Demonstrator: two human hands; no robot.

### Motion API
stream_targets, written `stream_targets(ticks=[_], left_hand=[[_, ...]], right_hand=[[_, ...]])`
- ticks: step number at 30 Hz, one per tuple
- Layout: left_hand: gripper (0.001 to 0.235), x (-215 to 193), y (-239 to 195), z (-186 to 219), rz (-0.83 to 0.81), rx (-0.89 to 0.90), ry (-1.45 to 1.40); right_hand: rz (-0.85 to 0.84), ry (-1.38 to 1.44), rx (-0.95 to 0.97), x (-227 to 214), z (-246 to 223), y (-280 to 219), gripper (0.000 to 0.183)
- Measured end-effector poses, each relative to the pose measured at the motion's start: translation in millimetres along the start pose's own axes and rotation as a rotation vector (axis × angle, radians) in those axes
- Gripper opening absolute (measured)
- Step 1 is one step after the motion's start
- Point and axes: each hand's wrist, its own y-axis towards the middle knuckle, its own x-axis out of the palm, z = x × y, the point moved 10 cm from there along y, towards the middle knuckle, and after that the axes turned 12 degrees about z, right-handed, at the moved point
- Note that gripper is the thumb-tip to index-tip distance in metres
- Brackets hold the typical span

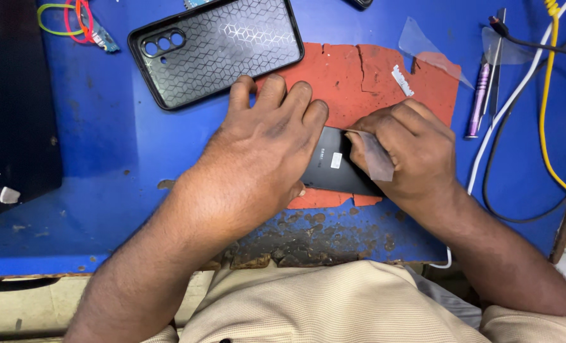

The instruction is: The person applies a strip of white adhesive to the back of a black smartphone. They smooth the adhesive along the edges and press it down with their fingers. The person then peels off a protective film from the adhesive strip.

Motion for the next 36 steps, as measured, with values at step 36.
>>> stream_targets(ticks=[36], left_hand=[[0.071,3.3,0.0,-0.6,-0.014,-0.008,-0.006]], right_hand=[[0.016,-0.013,-0.033,0.9,-2.3,-0.7,0.022]])
